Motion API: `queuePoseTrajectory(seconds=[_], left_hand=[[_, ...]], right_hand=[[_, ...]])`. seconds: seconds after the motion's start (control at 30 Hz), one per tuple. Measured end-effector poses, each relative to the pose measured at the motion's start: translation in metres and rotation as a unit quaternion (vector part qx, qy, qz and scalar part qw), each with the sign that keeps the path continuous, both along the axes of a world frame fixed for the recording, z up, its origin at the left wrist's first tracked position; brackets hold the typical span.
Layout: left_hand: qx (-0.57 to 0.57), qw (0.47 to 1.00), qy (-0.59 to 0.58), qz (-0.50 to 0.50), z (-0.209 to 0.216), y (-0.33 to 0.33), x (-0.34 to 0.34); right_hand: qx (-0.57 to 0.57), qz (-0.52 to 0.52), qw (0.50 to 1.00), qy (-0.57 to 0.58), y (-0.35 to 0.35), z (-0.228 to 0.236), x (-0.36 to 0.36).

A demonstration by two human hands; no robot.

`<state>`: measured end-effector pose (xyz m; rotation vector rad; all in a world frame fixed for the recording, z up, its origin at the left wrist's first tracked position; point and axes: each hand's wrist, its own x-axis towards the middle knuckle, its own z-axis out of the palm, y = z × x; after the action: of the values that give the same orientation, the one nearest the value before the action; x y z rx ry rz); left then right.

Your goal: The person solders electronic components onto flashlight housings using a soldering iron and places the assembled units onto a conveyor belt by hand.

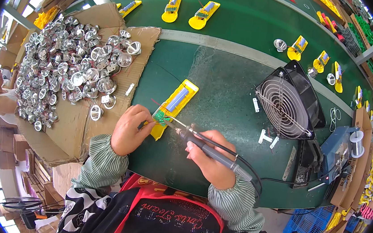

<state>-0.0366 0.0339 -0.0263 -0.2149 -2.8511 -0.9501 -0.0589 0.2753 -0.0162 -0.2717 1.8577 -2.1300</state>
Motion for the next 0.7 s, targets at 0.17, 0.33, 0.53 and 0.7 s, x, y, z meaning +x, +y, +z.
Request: queuePoseTrajectory(seconds=[0.17, 0.33, 0.53, 0.7], left_hand=[[0.002, 1.000, -0.008, 0.001, 0.0000, -0.0010, -0.0009], [0.006, 1.000, -0.020, -0.010, 0.0016, -0.0017, -0.0025], [0.010, 1.000, -0.018, -0.008, 0.0026, -0.0013, -0.0030], [0.012, 1.000, -0.015, -0.013, 0.0021, -0.0005, -0.0048]], right_hand=[[-0.018, 0.013, 1.000, -0.002, -0.0048, -0.0065, -0.0012], [-0.012, 0.016, 1.000, -0.013, -0.0073, -0.0090, -0.0030], [0.004, 0.021, 1.000, -0.012, -0.0075, -0.0098, -0.0052], [0.024, 0.019, 1.000, -0.007, -0.0062, -0.0094, -0.0047]])
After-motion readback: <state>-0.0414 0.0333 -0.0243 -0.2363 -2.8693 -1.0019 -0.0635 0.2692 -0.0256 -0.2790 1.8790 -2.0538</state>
